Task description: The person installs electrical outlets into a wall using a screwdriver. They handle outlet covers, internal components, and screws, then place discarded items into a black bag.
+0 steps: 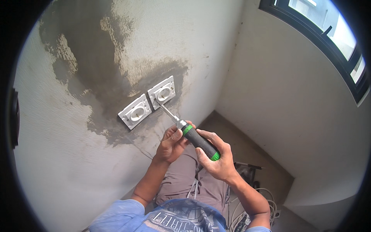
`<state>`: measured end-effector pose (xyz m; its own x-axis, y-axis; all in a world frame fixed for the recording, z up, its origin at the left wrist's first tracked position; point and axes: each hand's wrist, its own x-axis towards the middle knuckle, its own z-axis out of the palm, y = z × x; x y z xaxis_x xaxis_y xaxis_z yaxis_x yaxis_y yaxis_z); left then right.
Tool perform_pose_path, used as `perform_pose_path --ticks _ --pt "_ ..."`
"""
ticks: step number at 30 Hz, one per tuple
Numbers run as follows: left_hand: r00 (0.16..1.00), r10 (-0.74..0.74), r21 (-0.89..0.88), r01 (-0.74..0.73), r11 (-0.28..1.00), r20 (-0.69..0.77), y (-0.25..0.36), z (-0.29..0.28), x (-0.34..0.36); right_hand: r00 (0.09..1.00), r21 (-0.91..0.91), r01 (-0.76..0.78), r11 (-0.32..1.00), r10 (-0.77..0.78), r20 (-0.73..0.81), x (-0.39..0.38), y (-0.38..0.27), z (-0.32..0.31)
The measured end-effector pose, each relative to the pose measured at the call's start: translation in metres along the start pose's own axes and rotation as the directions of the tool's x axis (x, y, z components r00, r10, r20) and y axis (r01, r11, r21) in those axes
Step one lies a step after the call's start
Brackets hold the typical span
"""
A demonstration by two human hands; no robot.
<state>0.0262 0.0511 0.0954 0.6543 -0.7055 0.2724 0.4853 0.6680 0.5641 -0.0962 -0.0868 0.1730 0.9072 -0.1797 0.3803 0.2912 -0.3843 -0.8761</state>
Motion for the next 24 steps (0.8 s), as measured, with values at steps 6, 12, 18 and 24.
perform_pose_path --ticks 6,12,18,24 --pt "0.998 -0.054 0.02 0.054 0.998 -0.024 0.007 0.001 -0.002 1.0 -0.02 -0.005 1.0 0.005 0.007 0.001 -0.001 0.0" --pt "0.987 -0.137 0.053 0.142 0.988 -0.085 0.018 0.01 0.0 1.0 -0.073 -0.005 0.997 0.007 0.031 0.004 -0.007 -0.003" --pt "0.975 -0.181 0.057 0.19 0.98 -0.126 0.025 0.02 0.0 0.999 -0.093 0.031 0.995 -0.028 0.035 0.006 -0.009 -0.004" --pt "0.984 -0.089 0.195 0.12 0.973 -0.157 0.027 0.026 -0.001 0.914 0.54 -0.405 0.737 0.319 0.25 0.0 -0.004 -0.009"
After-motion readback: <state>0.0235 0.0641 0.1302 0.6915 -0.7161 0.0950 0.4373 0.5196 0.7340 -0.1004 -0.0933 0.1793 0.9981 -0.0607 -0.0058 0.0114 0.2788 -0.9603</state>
